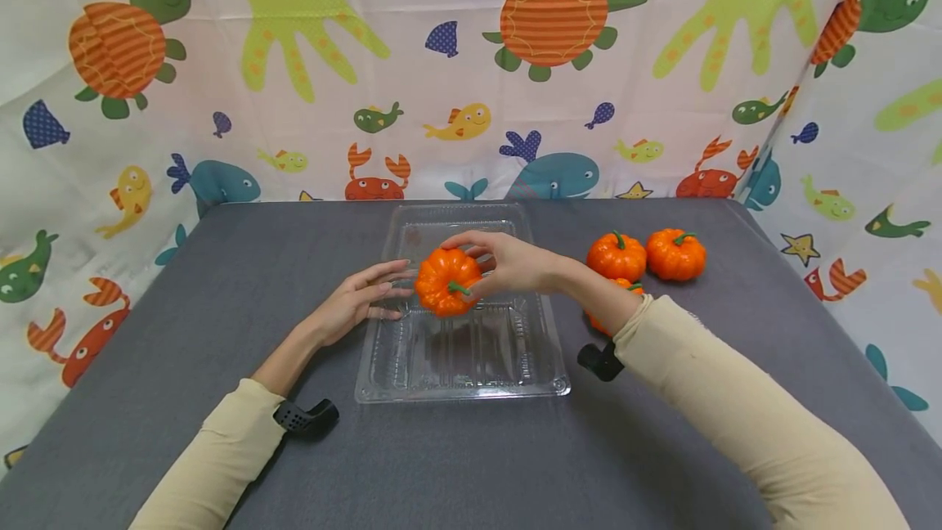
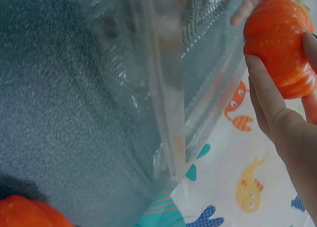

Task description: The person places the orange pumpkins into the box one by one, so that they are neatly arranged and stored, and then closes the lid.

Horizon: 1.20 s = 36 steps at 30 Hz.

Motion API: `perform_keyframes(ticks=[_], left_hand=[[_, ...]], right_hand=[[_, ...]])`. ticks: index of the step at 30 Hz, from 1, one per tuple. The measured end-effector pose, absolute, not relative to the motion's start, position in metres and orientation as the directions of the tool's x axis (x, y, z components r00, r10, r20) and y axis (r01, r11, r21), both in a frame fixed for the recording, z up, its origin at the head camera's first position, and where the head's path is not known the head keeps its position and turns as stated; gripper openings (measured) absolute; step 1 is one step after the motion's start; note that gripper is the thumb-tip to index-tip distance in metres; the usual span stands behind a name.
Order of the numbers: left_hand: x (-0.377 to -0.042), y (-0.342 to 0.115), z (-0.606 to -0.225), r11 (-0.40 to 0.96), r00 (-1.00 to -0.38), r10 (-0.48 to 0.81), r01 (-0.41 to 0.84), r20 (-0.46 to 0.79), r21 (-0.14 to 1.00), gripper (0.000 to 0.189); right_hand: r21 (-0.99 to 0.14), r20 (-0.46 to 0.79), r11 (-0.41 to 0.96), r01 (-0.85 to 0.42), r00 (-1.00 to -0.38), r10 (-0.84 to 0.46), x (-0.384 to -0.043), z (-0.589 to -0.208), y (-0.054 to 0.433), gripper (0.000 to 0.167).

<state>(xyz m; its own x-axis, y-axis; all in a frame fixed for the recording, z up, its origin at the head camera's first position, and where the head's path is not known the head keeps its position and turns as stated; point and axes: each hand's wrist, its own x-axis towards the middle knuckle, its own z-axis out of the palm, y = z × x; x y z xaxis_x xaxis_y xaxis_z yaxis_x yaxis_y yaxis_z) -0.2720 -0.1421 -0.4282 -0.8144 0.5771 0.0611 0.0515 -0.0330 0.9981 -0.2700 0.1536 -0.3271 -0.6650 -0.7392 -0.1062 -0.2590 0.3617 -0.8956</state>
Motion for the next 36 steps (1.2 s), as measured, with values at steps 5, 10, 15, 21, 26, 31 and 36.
perform_keyframes(ticks=[5, 10, 15, 21, 26, 31, 36], left_hand=[[-0.272, -0.142, -0.429, -0.029, -0.816, 0.576, 0.047, 0.056, 0.998, 0.045], [-0.272, -0.141, -0.428, -0.026, -0.823, 0.567, 0.033, 0.042, 0.999, 0.045], [-0.271, -0.141, -0.427, -0.040, -0.822, 0.568, 0.033, 0.049, 0.999, 0.046], [-0.271, -0.140, -0.428, -0.027, -0.822, 0.568, 0.043, 0.051, 0.999, 0.048], [-0.271, -0.140, -0.429, -0.011, -0.822, 0.568, 0.055, 0.051, 0.998, 0.048], [-0.271, -0.141, -0.428, -0.004, -0.822, 0.568, 0.057, 0.049, 0.998, 0.048], [-0.271, -0.140, -0.427, 0.002, -0.821, 0.570, 0.048, 0.039, 0.999, 0.048]], right_hand=[[-0.879, -0.135, 0.397, -0.264, -0.662, -0.737, -0.268, -0.328, 0.143, 0.066], [-0.857, -0.149, 0.426, -0.291, -0.652, -0.744, -0.268, -0.331, 0.135, 0.064], [-0.847, -0.152, 0.430, -0.312, -0.634, -0.758, -0.266, -0.334, 0.128, 0.064], [-0.856, -0.181, 0.434, -0.281, -0.624, -0.760, -0.264, -0.339, 0.120, 0.065], [-0.853, -0.176, 0.432, -0.292, -0.619, -0.765, -0.264, -0.342, 0.117, 0.067], [-0.855, -0.174, 0.433, -0.285, -0.629, -0.758, -0.262, -0.343, 0.113, 0.068], [-0.838, -0.199, 0.479, -0.260, -0.672, -0.713, -0.255, -0.342, 0.107, 0.067]])
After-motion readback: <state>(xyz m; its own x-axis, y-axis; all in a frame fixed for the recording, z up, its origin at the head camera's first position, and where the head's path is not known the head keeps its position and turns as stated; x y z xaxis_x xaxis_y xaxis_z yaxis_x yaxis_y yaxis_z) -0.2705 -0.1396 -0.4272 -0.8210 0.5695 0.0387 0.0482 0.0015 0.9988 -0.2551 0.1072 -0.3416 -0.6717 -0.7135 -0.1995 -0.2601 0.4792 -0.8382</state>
